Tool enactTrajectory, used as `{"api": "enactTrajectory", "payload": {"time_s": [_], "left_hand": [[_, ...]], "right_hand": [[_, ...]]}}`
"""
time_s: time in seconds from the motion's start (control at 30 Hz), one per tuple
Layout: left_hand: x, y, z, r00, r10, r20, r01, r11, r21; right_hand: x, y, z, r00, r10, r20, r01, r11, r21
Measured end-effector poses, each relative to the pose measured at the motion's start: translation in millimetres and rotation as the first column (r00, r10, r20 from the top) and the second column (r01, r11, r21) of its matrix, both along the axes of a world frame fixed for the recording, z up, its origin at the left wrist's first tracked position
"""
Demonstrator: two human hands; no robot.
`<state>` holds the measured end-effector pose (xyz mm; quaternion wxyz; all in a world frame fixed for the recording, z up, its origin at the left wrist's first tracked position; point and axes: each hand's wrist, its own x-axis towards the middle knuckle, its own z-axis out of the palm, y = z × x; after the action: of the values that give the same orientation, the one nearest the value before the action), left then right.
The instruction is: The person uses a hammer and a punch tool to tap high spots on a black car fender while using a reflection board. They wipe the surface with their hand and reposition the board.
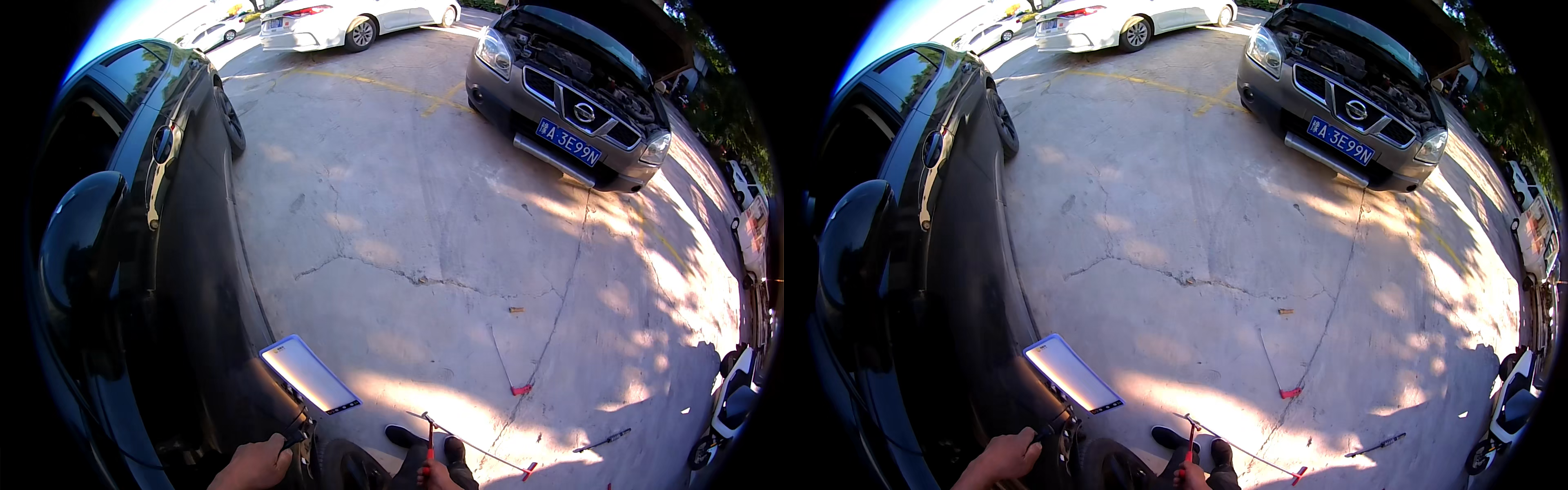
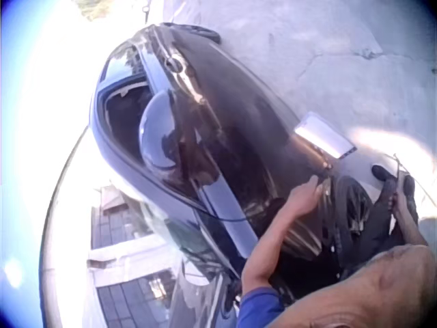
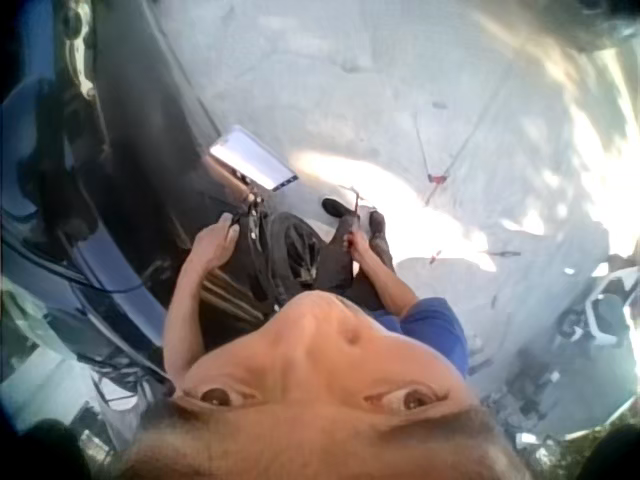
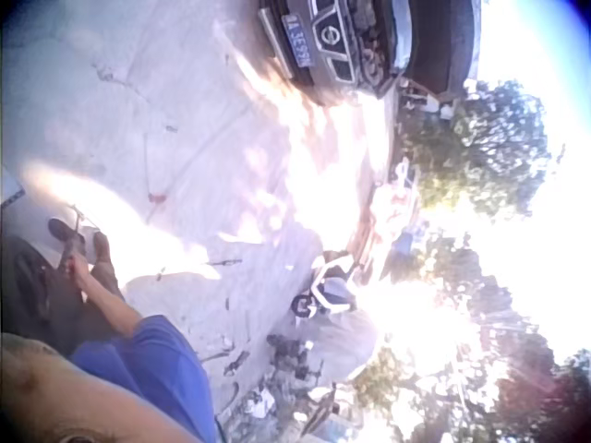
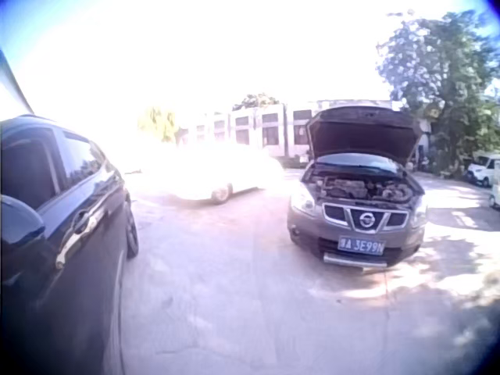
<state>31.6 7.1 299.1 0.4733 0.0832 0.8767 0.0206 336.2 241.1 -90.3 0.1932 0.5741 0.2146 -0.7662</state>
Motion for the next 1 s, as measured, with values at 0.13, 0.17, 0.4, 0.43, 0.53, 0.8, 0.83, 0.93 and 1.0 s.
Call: {"api": "enactTrajectory", "payload": {"time_s": [0.13,0.17,0.4,0.43,0.53,0.8,0.83,0.93,1.0], "left_hand": [[23.3,-15.2,-11.6,0.991,0.022,-0.13,0.008,0.975,0.22],[32.1,-28.3,-18.9,0.975,0.041,-0.218,0.034,0.943,0.331],[-17.5,8.9,-110.5,0.938,-0.324,0.119,0.32,0.946,0.055],[-23.2,16.1,-140.0,0.942,-0.331,0.063,0.326,0.942,0.077],[-41.6,9.5,-204.4,0.932,-0.358,-0.052,0.361,0.931,0.061],[-49.2,-64.6,-340.1,0.989,-0.139,-0.058,0.147,0.978,0.148],[-50.1,-86.9,-343.0,0.979,-0.193,-0.065,0.201,0.97,0.139],[-55.6,-81.6,-327.2,0.955,-0.296,0.037,0.296,0.955,-0.012],[-60.0,-53.9,-343.4,0.956,-0.292,-0.026,0.293,0.953,0.077]], "right_hand": [[-30.6,-10.6,31.5,0.961,0.266,0.076,-0.275,0.952,0.133],[-36.8,-21.6,43.2,0.931,0.358,0.076,-0.365,0.891,0.27],[-32.4,-26.5,28.0,0.871,0.49,0.012,-0.46,0.809,0.367],[-27.3,-15.7,18.5,0.879,0.476,0.028,-0.443,0.794,0.417],[-20.6,-16.3,9.9,0.801,0.59,0.103,-0.574,0.709,0.409],[38.6,-59.2,-10.0,0.741,0.642,0.196,-0.614,0.529,0.586],[40.4,-74.4,-11.2,0.725,0.657,0.209,-0.652,0.555,0.517],[35.3,-93.2,11.5,0.725,0.662,0.187,-0.653,0.576,0.492],[32.7,-80.9,16.1,0.838,0.533,0.119,-0.526,0.73,0.435]]}}
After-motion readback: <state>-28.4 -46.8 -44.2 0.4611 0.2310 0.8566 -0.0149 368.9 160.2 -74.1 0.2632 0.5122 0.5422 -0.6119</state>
